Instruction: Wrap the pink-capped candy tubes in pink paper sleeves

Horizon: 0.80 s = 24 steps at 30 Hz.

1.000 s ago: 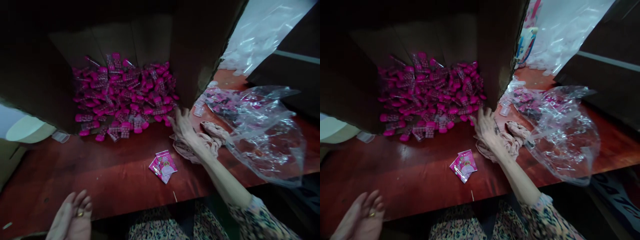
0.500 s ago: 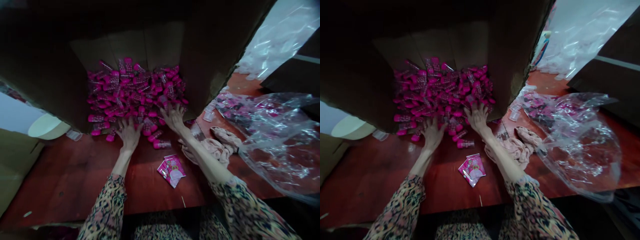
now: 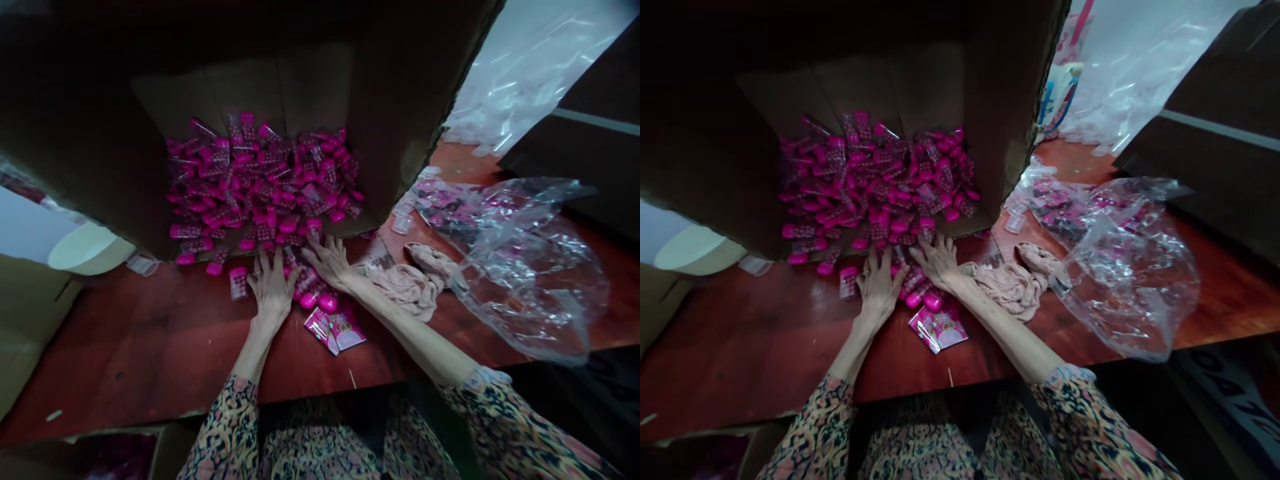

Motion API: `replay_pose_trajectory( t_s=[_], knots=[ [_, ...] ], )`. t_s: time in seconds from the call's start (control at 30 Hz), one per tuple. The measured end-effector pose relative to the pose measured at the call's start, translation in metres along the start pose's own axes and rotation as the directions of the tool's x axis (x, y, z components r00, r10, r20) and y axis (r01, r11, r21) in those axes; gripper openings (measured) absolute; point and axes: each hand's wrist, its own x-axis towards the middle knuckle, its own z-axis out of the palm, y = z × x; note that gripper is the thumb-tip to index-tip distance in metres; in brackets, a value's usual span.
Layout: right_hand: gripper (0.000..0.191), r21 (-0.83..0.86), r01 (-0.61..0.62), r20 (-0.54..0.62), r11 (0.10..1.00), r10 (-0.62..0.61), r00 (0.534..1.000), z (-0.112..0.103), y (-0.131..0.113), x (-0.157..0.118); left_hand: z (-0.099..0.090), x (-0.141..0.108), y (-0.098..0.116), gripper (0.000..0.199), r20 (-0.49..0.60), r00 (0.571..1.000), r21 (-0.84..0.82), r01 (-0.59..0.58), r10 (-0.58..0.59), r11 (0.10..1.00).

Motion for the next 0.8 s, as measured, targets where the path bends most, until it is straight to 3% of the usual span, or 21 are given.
replay_pose_trajectory(
  t_s=[0.1,0.2,0.37,0.5,0.6,0.7,0.8],
  knots=[
    [0.040,0.039,0.017,-0.104,0.999,-0.013,0.994,-0.019,0.002,-0.024,0.000,-0.005,0.000,0.062,-0.008,1.000,-0.023,-0.008,0.008,1.000],
    [0.029,0.078,0.051,-0.147,0.996,-0.039,0.988,-0.033,0.004,-0.070,0.000,-0.006,0.000,0.063,-0.034,0.999,-0.070,-0.010,0.008,0.997],
    [0.010,0.132,0.077,-0.160,0.988,-0.056,0.986,-0.017,0.006,-0.135,-0.002,-0.009,-0.003,0.059,-0.159,0.987,-0.173,-0.007,-0.021,0.985],
    [0.008,0.169,0.037,-0.224,0.985,0.002,0.975,-0.001,0.006,-0.142,-0.015,-0.030,0.001,0.042,-0.300,0.954,-0.275,-0.077,-0.009,0.958],
    [0.011,0.189,0.042,-0.249,0.981,0.006,0.969,-0.001,0.007,-0.139,-0.022,-0.058,0.009,0.029,-0.352,0.936,-0.354,-0.152,0.020,0.923],
    [0.014,0.210,0.057,-0.257,0.976,-0.001,0.966,-0.004,0.007,-0.138,-0.019,-0.082,0.020,0.020,-0.312,0.947,-0.424,-0.209,0.075,0.881],
    [0.017,0.244,0.064,-0.272,0.968,0.005,0.962,-0.005,0.008,-0.140,-0.007,-0.087,0.030,0.019,-0.213,0.966,-0.491,-0.235,0.146,0.839]
  ],
)
